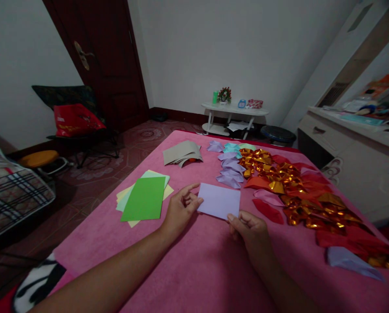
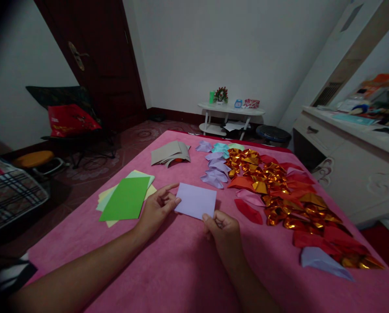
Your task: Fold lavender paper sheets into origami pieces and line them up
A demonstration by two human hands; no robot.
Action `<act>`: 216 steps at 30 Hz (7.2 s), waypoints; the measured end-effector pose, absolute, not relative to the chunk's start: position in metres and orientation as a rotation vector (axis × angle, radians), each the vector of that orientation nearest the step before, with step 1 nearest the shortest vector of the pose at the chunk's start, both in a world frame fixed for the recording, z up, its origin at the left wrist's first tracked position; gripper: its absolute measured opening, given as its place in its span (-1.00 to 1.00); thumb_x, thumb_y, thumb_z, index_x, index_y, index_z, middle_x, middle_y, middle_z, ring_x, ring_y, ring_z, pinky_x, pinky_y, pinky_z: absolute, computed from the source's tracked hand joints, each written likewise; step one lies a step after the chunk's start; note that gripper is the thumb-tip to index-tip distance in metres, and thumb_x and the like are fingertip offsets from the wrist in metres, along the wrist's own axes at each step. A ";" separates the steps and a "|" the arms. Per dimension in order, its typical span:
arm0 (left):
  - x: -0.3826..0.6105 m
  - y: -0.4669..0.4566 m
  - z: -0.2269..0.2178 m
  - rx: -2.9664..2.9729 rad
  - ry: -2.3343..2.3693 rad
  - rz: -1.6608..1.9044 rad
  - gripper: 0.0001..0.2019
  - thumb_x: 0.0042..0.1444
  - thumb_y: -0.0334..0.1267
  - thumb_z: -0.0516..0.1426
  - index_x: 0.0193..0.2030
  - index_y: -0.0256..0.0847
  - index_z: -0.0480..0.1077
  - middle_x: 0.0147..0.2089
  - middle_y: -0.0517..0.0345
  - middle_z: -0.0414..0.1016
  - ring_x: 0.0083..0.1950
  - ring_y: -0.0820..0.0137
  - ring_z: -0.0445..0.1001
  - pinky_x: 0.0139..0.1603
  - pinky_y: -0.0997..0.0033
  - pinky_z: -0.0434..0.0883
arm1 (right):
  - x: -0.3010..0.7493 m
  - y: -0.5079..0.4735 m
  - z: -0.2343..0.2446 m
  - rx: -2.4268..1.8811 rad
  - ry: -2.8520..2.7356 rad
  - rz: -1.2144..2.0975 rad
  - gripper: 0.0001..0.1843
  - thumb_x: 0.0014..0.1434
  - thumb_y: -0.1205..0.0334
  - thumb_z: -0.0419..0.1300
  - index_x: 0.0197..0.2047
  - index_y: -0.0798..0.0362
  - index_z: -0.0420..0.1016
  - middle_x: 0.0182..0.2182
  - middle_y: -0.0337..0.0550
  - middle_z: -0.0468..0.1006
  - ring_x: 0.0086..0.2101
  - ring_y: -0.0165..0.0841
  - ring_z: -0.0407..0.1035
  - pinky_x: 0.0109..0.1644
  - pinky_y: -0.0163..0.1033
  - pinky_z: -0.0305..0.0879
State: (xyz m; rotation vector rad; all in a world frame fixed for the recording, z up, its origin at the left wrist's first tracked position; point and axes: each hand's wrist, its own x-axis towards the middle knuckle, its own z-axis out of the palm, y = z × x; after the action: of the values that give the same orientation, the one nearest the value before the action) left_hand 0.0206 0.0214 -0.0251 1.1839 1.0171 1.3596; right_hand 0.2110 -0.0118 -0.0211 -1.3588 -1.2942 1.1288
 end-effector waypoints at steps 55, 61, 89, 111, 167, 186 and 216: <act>0.012 0.023 -0.030 1.872 1.326 1.280 -0.62 0.05 -0.36 0.17 0.05 -0.13 0.42 -0.27 0.14 0.43 -0.27 0.41 0.38 -0.22 0.44 0.33 | 0.212 -0.016 -0.028 -1.425 -1.485 0.998 -0.58 0.08 0.02 0.15 -0.68 0.04 0.19 -0.75 -0.34 0.20 -0.67 -0.49 0.06 -0.57 -0.35 -0.10; 0.014 0.022 -0.026 1.858 1.308 1.287 -0.72 0.05 -0.37 0.18 -0.07 -0.15 0.50 -0.17 0.09 0.47 -0.18 0.38 0.41 -0.18 0.44 0.34 | 0.212 -0.016 -0.029 -1.421 -1.469 1.004 -0.58 0.08 0.02 0.16 -0.68 0.04 0.19 -0.76 -0.35 0.20 -0.68 -0.49 0.06 -0.58 -0.35 -0.10; 0.013 0.018 -0.025 1.379 1.071 1.331 -0.77 0.10 -0.12 0.16 -0.37 -0.28 0.35 -0.48 0.23 0.36 -0.46 0.53 0.31 -0.42 0.55 0.25 | 0.224 -0.010 -0.028 -1.176 -1.309 0.723 -0.74 0.04 0.32 0.20 -0.18 -0.09 0.59 -0.12 -0.19 0.52 -0.14 -0.31 0.41 -0.10 -0.23 0.40; 0.014 0.018 -0.027 1.284 0.923 1.128 -0.68 -0.05 -0.06 0.26 -0.44 -0.36 0.45 -0.51 0.15 0.47 -0.49 0.51 0.36 -0.46 0.55 0.26 | 0.224 -0.010 -0.028 -1.148 -1.392 0.653 -0.66 0.01 0.41 0.12 -0.21 -0.10 0.61 -0.14 -0.20 0.56 -0.11 -0.28 0.43 -0.10 -0.20 0.41; 0.017 0.016 -0.020 1.024 0.808 1.235 -0.65 -0.09 -0.09 0.30 -0.27 -0.33 0.44 -0.48 0.12 0.51 -0.48 0.46 0.47 -0.39 0.48 0.40 | 0.207 -0.008 -0.029 -1.113 -1.527 0.962 -0.80 0.00 0.33 0.15 -0.35 -0.01 0.61 -0.20 -0.04 0.54 -0.19 -0.26 0.46 -0.27 -0.28 0.43; 0.014 0.021 -0.029 0.981 0.738 1.219 -0.78 -0.01 -0.21 0.27 -0.31 -0.36 0.48 -0.45 0.08 0.53 -0.46 0.50 0.47 -0.40 0.54 0.38 | 0.207 -0.008 -0.028 -1.108 -1.545 0.980 -0.77 -0.02 0.37 0.12 -0.36 0.01 0.61 -0.21 -0.04 0.54 -0.19 -0.27 0.46 -0.24 -0.29 0.42; 0.032 0.001 -0.029 1.101 0.947 1.113 -0.71 -0.10 -0.15 0.29 -0.42 -0.32 0.34 -0.60 0.33 0.26 -0.61 0.62 0.21 -0.58 0.62 0.14 | 0.209 -0.007 -0.026 -1.056 -0.913 1.306 -0.50 -0.08 -0.02 0.32 -0.10 0.06 0.43 -0.47 -0.22 0.53 -0.63 -0.50 0.23 -0.58 -0.38 0.13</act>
State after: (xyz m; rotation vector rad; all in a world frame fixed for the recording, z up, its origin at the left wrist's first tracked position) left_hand 0.0322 0.0011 -0.0285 1.1006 0.9475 1.1132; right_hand 0.2087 -0.0065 -0.0261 -1.0559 -0.9135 1.3057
